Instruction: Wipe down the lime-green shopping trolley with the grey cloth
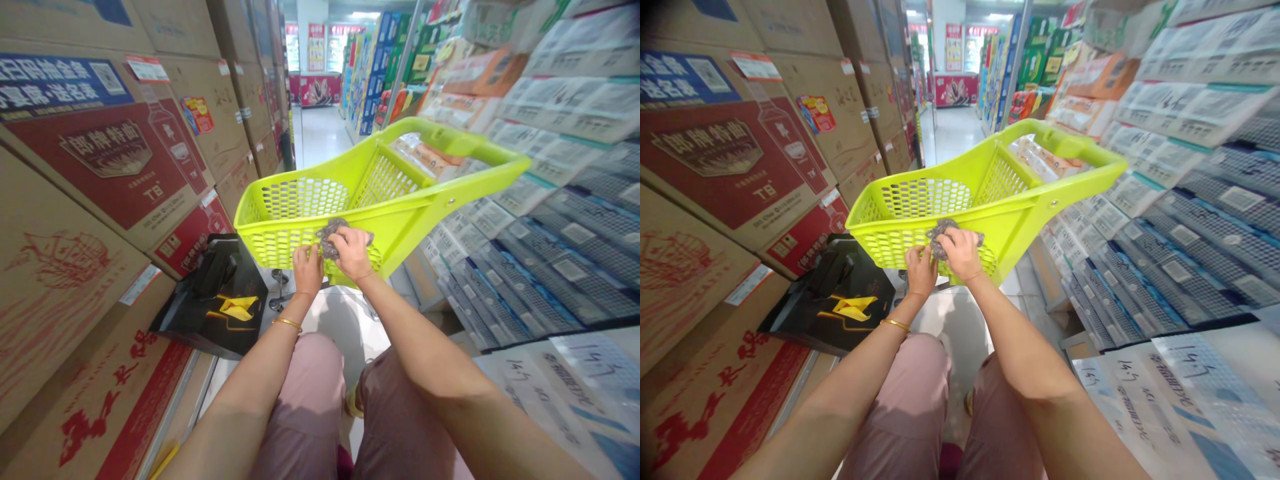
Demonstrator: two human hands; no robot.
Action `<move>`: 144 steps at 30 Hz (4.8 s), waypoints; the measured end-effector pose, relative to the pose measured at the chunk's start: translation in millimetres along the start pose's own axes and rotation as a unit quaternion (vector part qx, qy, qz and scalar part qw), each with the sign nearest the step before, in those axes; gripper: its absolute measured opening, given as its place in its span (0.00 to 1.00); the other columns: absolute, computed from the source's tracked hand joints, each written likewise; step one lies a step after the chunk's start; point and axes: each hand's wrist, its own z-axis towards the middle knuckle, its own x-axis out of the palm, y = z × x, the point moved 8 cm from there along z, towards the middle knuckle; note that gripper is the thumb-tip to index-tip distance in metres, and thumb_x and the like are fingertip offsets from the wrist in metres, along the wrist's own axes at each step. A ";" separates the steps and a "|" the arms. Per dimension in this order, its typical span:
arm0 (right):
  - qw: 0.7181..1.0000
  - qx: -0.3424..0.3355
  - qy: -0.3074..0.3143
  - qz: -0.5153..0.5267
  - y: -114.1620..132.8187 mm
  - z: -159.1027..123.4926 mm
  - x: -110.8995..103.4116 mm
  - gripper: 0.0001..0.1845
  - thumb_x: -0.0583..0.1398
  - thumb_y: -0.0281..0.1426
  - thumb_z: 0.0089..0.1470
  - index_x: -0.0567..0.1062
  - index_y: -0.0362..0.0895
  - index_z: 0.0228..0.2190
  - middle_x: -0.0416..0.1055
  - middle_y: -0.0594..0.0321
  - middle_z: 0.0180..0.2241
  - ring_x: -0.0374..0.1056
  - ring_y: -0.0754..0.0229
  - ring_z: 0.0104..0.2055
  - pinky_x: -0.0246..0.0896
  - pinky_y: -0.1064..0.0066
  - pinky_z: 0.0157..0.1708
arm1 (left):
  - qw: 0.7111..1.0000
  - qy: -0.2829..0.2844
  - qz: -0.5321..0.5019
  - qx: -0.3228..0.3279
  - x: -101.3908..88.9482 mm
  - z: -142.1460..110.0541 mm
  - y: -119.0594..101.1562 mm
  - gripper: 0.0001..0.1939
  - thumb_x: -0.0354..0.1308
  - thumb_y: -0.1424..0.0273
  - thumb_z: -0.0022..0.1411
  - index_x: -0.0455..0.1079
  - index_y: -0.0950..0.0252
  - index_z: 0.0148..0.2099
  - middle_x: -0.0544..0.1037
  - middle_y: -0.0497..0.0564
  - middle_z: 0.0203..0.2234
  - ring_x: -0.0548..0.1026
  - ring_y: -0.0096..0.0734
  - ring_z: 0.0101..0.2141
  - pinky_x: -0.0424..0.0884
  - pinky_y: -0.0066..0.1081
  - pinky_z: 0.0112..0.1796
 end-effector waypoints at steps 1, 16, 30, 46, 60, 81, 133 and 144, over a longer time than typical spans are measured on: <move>1.000 -0.010 0.018 -0.002 1.2 -3.8 6.9 0.17 0.55 0.26 0.51 0.73 0.49 0.43 0.66 0.57 0.44 0.55 0.53 0.44 0.46 0.61 0.44 | 1.000 0.000 0.001 0.001 0.0 0.1 0.0 0.15 0.49 0.71 0.62 0.68 0.67 0.50 0.68 0.61 0.40 0.64 0.44 0.45 0.61 0.48 0.49; 0.965 -0.149 0.216 0.001 16.6 -62.7 71.5 0.12 0.52 0.25 0.58 0.73 0.45 0.41 0.69 0.56 0.41 0.57 0.58 0.41 0.46 0.65 0.41 | 1.000 -0.019 0.001 -0.008 -2.9 0.3 1.5 0.16 0.48 0.67 0.65 0.69 0.67 0.51 0.69 0.62 0.42 0.65 0.43 0.46 0.60 0.45 0.52; 0.999 -0.040 0.031 0.006 -10.7 -2.0 -10.5 0.19 0.56 0.23 0.47 0.73 0.47 0.42 0.66 0.56 0.43 0.56 0.54 0.44 0.49 0.63 0.43 | 1.000 -0.028 0.003 0.005 -5.8 -1.4 -0.4 0.16 0.48 0.68 0.64 0.68 0.67 0.51 0.69 0.62 0.42 0.65 0.44 0.47 0.62 0.45 0.50; 0.992 0.023 -0.066 0.104 -30.7 0.3 -38.1 0.18 0.55 0.25 0.44 0.70 0.43 0.40 0.62 0.55 0.41 0.59 0.52 0.46 0.55 0.60 0.48 | 0.997 -0.029 0.007 0.073 0.1 -0.7 -48.1 0.13 0.50 0.71 0.64 0.68 0.67 0.49 0.71 0.61 0.45 0.68 0.42 0.47 0.64 0.42 0.48; 1.000 0.004 -0.019 -0.017 -32.4 -8.0 -18.5 0.17 0.56 0.25 0.47 0.72 0.47 0.41 0.65 0.57 0.42 0.56 0.54 0.42 0.51 0.64 0.42 | 0.998 0.007 0.013 0.056 19.7 10.7 -36.6 0.11 0.50 0.73 0.64 0.72 0.64 0.45 0.73 0.59 0.44 0.67 0.41 0.45 0.64 0.42 0.47; 0.970 -0.153 0.170 -0.078 -11.2 -61.9 49.7 0.11 0.51 0.29 0.60 0.73 0.45 0.38 0.70 0.57 0.39 0.56 0.57 0.38 0.45 0.65 0.37 | 0.997 -0.027 0.018 0.067 14.9 9.1 -28.4 0.15 0.50 0.70 0.64 0.71 0.57 0.51 0.73 0.56 0.43 0.65 0.39 0.43 0.62 0.39 0.48; 0.999 0.014 0.015 -0.044 -19.2 2.5 -29.1 0.17 0.54 0.29 0.54 0.70 0.50 0.46 0.64 0.55 0.46 0.54 0.50 0.47 0.46 0.61 0.44 | 0.999 -0.034 0.017 0.032 4.3 2.4 -26.0 0.17 0.50 0.77 0.60 0.71 0.60 0.49 0.72 0.56 0.43 0.62 0.40 0.45 0.63 0.41 0.49; 0.995 -0.046 0.084 -0.031 -9.7 -27.4 19.2 0.18 0.54 0.30 0.54 0.71 0.46 0.47 0.66 0.54 0.45 0.55 0.53 0.43 0.45 0.62 0.43 | 0.999 -0.023 0.003 0.027 7.7 2.0 -22.7 0.11 0.51 0.74 0.60 0.73 0.64 0.43 0.72 0.58 0.43 0.63 0.42 0.43 0.63 0.42 0.47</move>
